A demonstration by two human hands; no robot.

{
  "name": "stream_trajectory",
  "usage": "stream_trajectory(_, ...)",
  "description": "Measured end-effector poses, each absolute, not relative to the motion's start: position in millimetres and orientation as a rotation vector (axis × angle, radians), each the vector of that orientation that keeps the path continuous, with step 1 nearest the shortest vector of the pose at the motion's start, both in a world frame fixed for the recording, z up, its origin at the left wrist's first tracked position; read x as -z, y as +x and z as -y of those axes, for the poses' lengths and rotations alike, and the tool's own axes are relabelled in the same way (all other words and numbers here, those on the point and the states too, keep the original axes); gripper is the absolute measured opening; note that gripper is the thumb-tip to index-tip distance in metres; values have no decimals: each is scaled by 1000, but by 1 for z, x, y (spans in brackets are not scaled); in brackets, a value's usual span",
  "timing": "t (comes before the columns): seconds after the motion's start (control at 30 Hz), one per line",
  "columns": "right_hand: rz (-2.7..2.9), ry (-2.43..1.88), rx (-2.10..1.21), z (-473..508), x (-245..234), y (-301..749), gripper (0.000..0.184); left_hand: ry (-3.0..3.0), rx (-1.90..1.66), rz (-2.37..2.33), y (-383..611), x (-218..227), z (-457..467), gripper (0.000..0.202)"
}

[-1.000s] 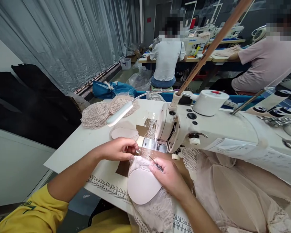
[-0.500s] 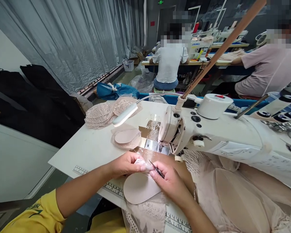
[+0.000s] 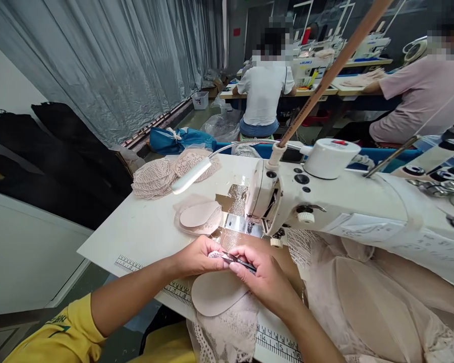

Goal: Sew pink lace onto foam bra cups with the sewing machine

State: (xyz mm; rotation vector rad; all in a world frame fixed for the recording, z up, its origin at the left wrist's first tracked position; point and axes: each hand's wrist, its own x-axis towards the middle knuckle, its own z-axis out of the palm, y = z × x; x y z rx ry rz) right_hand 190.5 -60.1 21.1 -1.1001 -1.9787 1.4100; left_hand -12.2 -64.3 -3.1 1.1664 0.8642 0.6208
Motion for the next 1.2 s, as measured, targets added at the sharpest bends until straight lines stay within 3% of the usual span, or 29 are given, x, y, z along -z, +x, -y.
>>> stream_trajectory(0.23, 1902, -1170, -1352, 61, -16, 189, 25, 1373, -514, -911, -16, -12, 66, 48)
stream_trajectory(0.37, 1775, -1311, -1089, 63, -6, 194, 27, 1850, -466, -1238, -30, -38, 57, 45)
stream_trajectory(0.5, 2184, -1131, -833, 71, 1, 186, 36, 2023, -660, -1556, -42, -48, 25, 30)
stream_trajectory(0.57, 2483, -928, -793, 75, 0, 179, 38, 1961, -626, -1633, -47, -42, 3, 40)
stream_trajectory(0.63, 2676, -854, -740, 77, -2, 176, 33, 1886, -570, -1643, -50, -32, -14, 52)
stream_trajectory(0.73, 2705, -1053, -660, 73, -3, 186, 21, 1767, -505, -1565, -54, -16, -22, 41)
stream_trajectory(0.83, 2536, -1280, -740, 64, -1, 202, 18, 1639, -496, -1387, -55, -9, -13, 30)
stream_trajectory(0.97, 2043, -1359, -1068, 53, 3, 205, 13, 1517, -567, -1199, -54, -12, 2, 36)
stream_trajectory(1.1, 1750, -1347, -1323, 49, -7, 186, 47, 1368, -640, -1033, -50, -17, 8, 33)
stream_trajectory(1.2, 1801, -1291, -1403, 49, -17, 173, 32, 1276, -650, -937, -50, -17, 9, 30)
